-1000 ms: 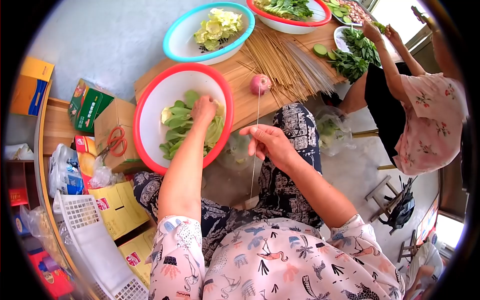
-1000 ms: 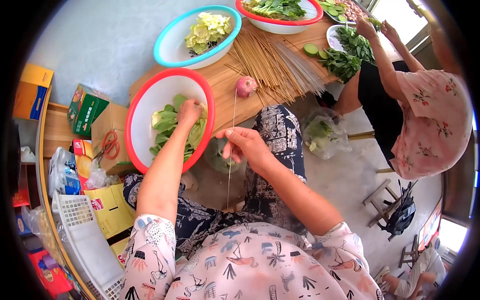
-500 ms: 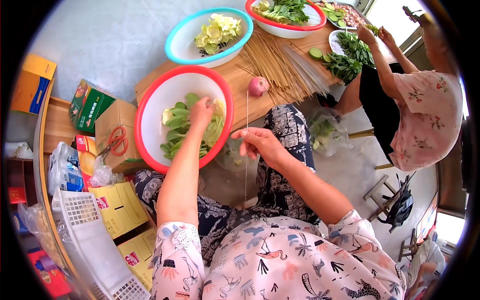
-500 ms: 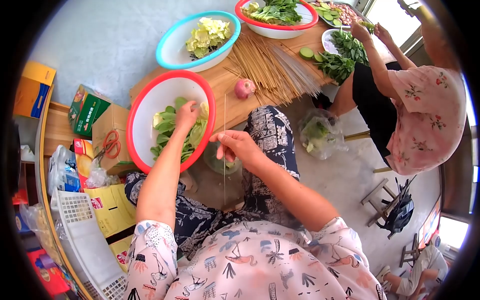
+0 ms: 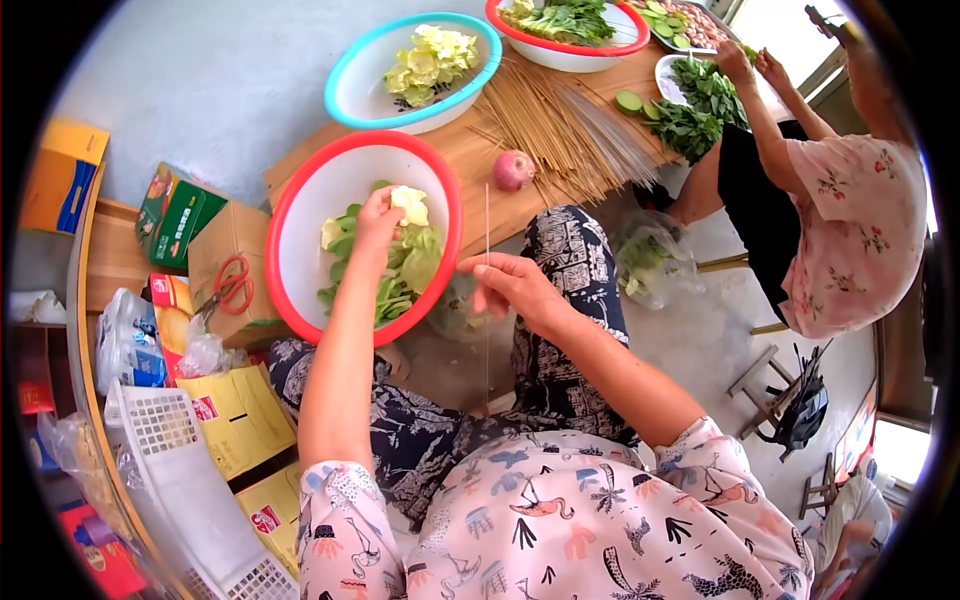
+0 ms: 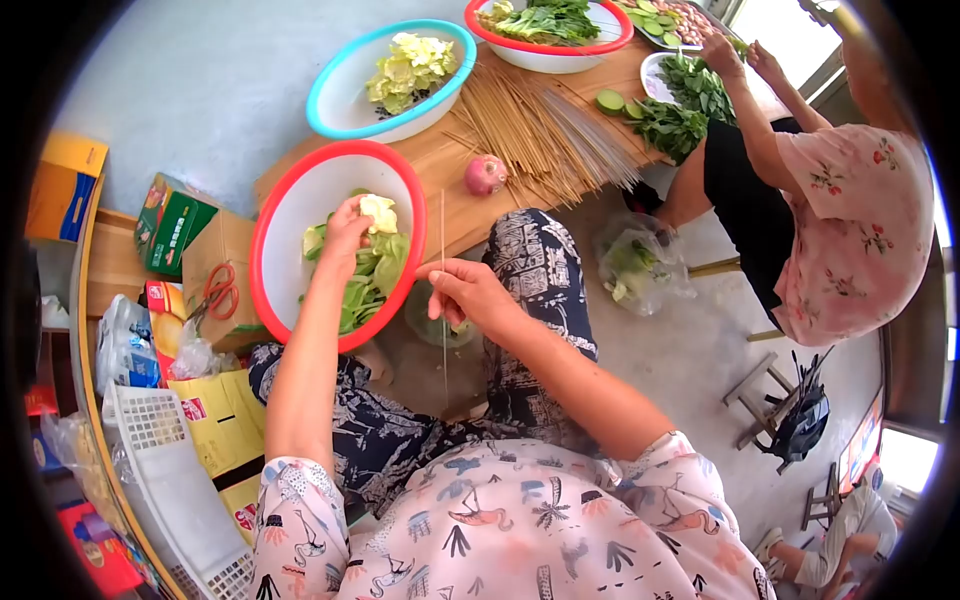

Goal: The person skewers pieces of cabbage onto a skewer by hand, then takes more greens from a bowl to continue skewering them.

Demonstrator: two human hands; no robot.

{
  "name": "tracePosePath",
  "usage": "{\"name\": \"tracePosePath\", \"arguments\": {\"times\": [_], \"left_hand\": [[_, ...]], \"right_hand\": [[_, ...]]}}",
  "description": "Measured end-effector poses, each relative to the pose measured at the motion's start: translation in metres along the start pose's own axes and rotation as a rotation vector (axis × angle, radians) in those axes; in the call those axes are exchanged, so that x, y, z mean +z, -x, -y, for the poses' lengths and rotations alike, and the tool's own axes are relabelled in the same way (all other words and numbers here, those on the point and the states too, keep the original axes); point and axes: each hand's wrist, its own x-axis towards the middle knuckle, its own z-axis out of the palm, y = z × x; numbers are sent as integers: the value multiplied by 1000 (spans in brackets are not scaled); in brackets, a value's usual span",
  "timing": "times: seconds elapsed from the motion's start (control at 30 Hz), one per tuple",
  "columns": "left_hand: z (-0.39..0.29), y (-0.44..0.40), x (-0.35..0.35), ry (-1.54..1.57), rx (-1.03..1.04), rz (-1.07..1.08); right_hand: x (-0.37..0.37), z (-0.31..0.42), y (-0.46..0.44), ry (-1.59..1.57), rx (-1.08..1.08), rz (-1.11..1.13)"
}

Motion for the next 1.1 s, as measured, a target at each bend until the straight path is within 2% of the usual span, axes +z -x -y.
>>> {"name": "tracePosePath", "arguments": {"times": [0.03, 0.1, 0.13, 0.17, 0.33, 0.37, 0.5, 0.57, 0.73, 0.77, 0.83, 0.9, 0.93, 1.0, 1.1], "left_hand": [[-5, 6, -10, 0, 5, -14], [-14, 22, -32, 326, -65, 120], [-25, 37, -37, 387, -73, 146], [-29, 48, -43, 390, -67, 133], [-39, 95, -66, 842, -52, 188], [-36, 100, -68, 850, -48, 181], [-20, 109, -71, 806, -5, 84], [-12, 110, -72, 668, 19, -62], [-12, 114, -66, 682, 47, -123], [-10, 115, -67, 688, 43, -122], [-7, 115, -67, 433, 98, -66], [-6, 118, -63, 354, 108, -36], [-9, 120, -60, 219, 123, 7], [-4, 121, -55, 0, 139, 78], [-7, 125, -50, -110, 123, 156]], "right_hand": [[1, 2, 2, 41, -14, -19], [3, 3, 2, 86, -30, -19], [2, 1, 1, 96, -24, -21], [2, -1, 0, 107, -17, -24], [26, 2, 12, 203, 55, 69], [32, 0, 16, 210, 60, 74], [57, -2, 27, 298, 110, 161], [64, -5, 27, 299, 146, 181], [74, -6, 22, 355, 163, 141], [74, -5, 18, 356, 122, 134], [73, -1, 8, 360, 88, 121], [74, 4, -3, 659, -182, 13], [82, 14, -4, 756, -234, -50], [89, 18, -14, 808, -238, -66], [86, 6, -34, 928, -301, -78]]}}
